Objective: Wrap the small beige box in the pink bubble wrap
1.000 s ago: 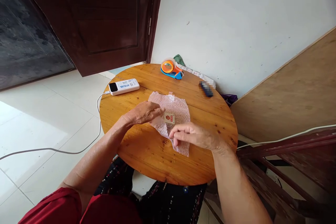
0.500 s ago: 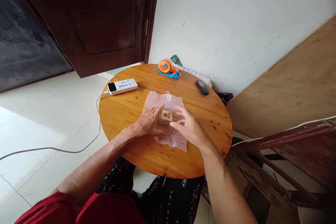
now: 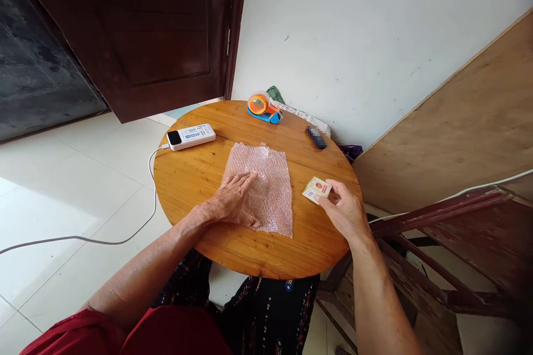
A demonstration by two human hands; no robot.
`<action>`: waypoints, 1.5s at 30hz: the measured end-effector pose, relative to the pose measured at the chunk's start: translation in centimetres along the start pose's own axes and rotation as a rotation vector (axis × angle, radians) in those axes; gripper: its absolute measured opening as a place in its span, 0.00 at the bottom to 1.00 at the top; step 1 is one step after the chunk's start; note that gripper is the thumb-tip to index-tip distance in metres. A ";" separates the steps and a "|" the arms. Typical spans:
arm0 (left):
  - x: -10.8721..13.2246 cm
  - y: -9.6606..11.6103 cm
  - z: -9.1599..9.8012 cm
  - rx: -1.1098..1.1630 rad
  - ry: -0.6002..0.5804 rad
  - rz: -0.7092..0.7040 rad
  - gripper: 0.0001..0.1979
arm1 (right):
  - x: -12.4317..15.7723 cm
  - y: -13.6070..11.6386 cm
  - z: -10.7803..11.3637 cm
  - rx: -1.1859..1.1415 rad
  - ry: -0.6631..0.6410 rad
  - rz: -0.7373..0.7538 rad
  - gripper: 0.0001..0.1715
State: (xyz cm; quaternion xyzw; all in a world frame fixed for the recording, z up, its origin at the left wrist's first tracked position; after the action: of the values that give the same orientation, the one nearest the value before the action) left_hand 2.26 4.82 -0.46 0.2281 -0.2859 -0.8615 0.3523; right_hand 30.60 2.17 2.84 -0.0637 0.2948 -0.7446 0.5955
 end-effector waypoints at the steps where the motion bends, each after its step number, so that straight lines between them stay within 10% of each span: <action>1: 0.0 0.0 0.0 0.000 -0.003 -0.002 0.62 | 0.0 0.5 0.1 0.045 0.011 0.005 0.29; 6: -0.2 0.3 0.0 -0.004 -0.062 0.000 0.60 | 1.8 -4.9 1.6 0.153 0.271 0.197 0.30; 12: -0.7 0.2 0.0 -0.038 -0.121 -0.017 0.59 | 4.0 -13.5 -5.4 0.143 -0.087 0.501 0.23; 31: 4.9 6.9 -0.5 -0.087 -0.102 -0.134 0.25 | 4.4 -11.7 -8.8 0.429 -0.081 0.437 0.25; 38: 5.2 6.4 -0.9 -0.059 -0.027 -0.167 0.24 | 3.9 -11.2 -3.3 0.325 0.118 0.505 0.21; 45: 5.4 6.3 -1.1 -0.070 0.030 -0.187 0.23 | 0.7 -1.6 0.4 0.290 0.118 0.105 0.34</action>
State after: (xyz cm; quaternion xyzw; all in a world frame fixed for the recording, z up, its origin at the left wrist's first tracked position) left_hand 2.46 -3.22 1.85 0.2542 -0.2276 -0.8965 0.2825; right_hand 29.24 1.60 3.85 0.0824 0.2217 -0.7495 0.6183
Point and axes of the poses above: each hand's wrist, its own x-axis away from the middle knuckle, its own z-axis out of the back of the hand, y = z × x, the point moved 8 cm from there along -x, towards the middle knuckle, and after that the axes turned 9 degrees about x, right-handed, at the moved point
